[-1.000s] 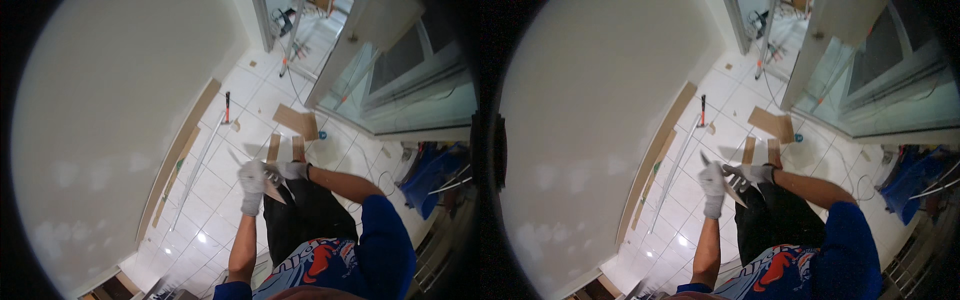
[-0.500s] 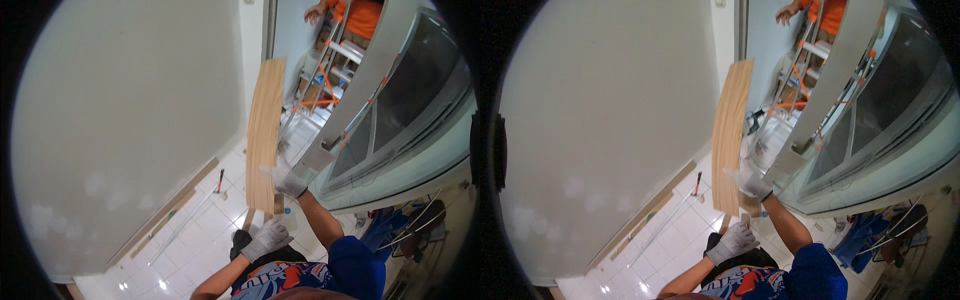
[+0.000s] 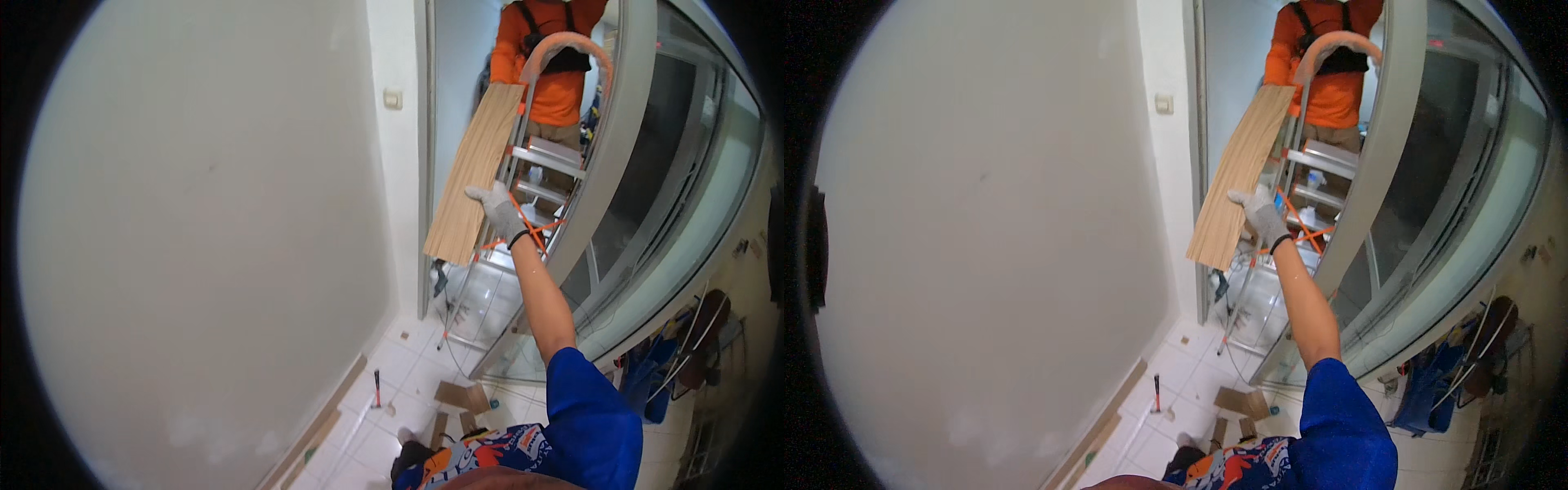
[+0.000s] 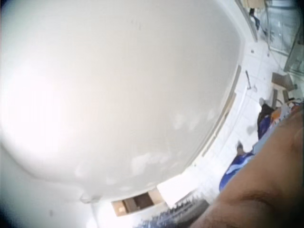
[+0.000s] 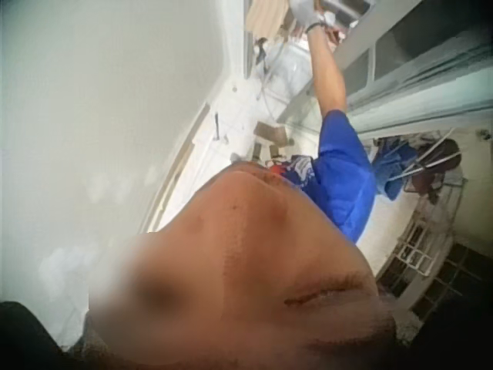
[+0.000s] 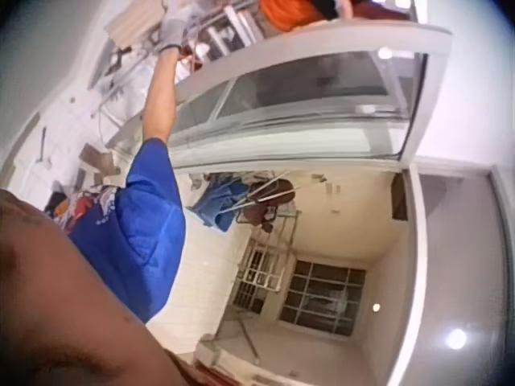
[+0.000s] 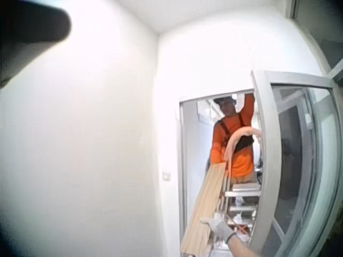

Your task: The person measures a wooden plank with a tape measure, marks it with a pencil, and cuts the plank with a utility knife while sitting on the floor.

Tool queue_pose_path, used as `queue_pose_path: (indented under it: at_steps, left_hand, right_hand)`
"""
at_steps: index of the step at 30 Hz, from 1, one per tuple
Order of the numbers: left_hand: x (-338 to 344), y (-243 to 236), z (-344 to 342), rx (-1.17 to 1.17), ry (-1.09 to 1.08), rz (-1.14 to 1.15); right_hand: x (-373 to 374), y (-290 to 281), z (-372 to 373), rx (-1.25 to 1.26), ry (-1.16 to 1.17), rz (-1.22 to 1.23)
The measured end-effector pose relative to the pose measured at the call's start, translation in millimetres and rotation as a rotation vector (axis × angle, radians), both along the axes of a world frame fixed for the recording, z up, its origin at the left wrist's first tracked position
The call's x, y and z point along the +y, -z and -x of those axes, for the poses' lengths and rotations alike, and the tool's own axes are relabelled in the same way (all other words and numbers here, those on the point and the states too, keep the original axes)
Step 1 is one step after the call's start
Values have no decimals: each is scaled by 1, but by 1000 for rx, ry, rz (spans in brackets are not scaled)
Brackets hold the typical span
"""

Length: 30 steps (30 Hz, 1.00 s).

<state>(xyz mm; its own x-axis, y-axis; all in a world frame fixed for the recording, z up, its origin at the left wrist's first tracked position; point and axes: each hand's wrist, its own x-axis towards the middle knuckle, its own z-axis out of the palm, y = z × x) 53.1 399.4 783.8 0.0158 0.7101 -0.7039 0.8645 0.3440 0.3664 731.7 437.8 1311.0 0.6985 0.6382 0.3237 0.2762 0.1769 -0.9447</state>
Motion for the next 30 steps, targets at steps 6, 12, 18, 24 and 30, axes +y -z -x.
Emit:
queue_pose_path:
  at_steps: [6, 12, 18, 24, 30]
  left_hand:
    - [118, -20, -35, -55, 84, -43]
    - [175, -20, -77, -128, 188, -81]
    - [206, -23, -153, -339, 347, -262]
    - [199, -19, -151, -335, 529, -447]
    - [134, -16, -91, -26, 198, -132]
  right_hand:
    - [49, -8, -2, -21, 121, 129]
    - [68, -28, -1, -69, 194, 145]
    - [74, -29, -52, 87, 18, -261]
    - [92, 3, -103, -86, 212, -28]
    - [72, 35, -224, -983, 673, 286]
